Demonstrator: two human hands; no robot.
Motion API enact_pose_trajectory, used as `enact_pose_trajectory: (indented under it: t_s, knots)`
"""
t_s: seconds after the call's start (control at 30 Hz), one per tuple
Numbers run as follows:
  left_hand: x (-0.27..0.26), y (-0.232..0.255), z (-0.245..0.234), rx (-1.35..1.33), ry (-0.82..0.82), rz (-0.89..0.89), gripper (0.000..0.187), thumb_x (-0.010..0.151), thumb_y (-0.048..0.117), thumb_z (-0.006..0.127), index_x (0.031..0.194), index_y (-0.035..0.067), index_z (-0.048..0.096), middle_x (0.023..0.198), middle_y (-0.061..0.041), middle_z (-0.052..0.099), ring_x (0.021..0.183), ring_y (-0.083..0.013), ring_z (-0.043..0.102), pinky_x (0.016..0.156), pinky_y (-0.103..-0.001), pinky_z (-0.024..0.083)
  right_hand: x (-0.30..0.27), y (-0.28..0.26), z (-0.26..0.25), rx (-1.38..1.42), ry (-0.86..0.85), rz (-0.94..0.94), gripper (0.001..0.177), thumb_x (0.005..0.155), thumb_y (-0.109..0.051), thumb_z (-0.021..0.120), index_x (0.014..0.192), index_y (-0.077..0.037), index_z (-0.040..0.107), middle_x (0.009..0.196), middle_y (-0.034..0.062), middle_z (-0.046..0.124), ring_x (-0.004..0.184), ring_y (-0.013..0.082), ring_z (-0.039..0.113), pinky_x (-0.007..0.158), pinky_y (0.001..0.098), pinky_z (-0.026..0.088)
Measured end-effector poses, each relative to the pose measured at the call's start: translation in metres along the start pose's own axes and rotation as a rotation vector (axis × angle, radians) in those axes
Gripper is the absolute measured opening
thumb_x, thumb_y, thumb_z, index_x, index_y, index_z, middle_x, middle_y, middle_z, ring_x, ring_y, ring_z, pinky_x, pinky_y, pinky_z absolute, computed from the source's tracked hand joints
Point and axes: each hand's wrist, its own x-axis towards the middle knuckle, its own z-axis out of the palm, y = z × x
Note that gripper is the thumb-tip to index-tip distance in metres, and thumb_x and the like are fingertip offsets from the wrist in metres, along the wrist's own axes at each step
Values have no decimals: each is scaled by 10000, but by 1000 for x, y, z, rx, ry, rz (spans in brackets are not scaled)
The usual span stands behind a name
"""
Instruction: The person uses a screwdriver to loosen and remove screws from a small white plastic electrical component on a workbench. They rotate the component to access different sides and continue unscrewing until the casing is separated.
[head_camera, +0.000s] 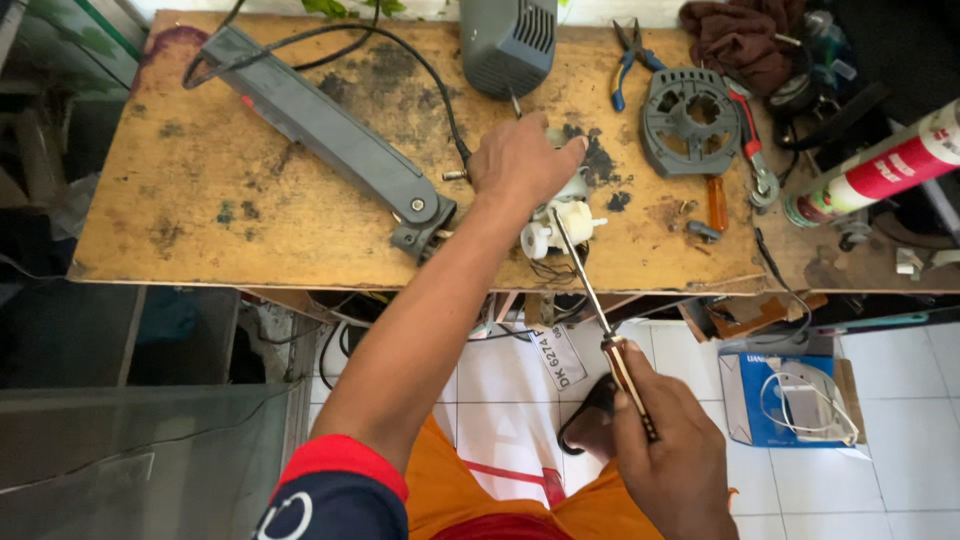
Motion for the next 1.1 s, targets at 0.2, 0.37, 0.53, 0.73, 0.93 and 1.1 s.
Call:
enact_pose_trajectory:
  t_s: [0.2,0.37,0.53,0.73,0.93,1.1]
  knots:
    - [-6,-1,-5,14,-5,-24,773,978,632,508,1596,171,473,1492,-127,571,1343,-373,545,1024,-542,515,-7,11,2,302,68,318,429,839,-154,721,1256,-65,677,1254,95,665,1192,212,653,1005,319,533]
    - [-11,-6,-1,10,-22,-8,773,986,624,526,1608,175,431,1578,-127,467,1413,-406,460,1056,-621,482,-10,21,4,1208,20,839,508,895,-12,591,1398,43,636,1115,318,719,901,386,683,695,439,556]
    - [-11,-3,-2,2,-12,10,782,985,632,515,1598,151,453,1562,-149,498,1388,-421,497,1051,-602,500,0,16,1,1578,-125,794,637,916,-152,582,1512,50,487,1355,349,652,779,379,739,329,242,476]
    - [-3,-5,-1,2,15,4,763,957,628,525,1561,162,518,1542,-126,545,1366,-383,542,983,-569,547,11,8,-5,377,-143,703,490,943,-213,612,1424,-196,702,1183,-25,802,698,117,580,627,280,516]
    - [-12,-1,-9,38,24,-6,765,952,644,535,1575,201,513,1483,-106,572,1311,-374,571,914,-538,552,4,5,0,16,45,-15,435,965,-196,611,1392,-121,649,1190,53,722,1106,215,681,972,337,508]
    - [-2,-8,1,-20,12,-13,777,978,635,503,1596,167,448,1581,-132,468,1436,-430,430,1091,-673,442,-1,26,4,1057,140,811,454,837,176,478,1255,81,629,1135,294,677,815,377,634,679,453,526]
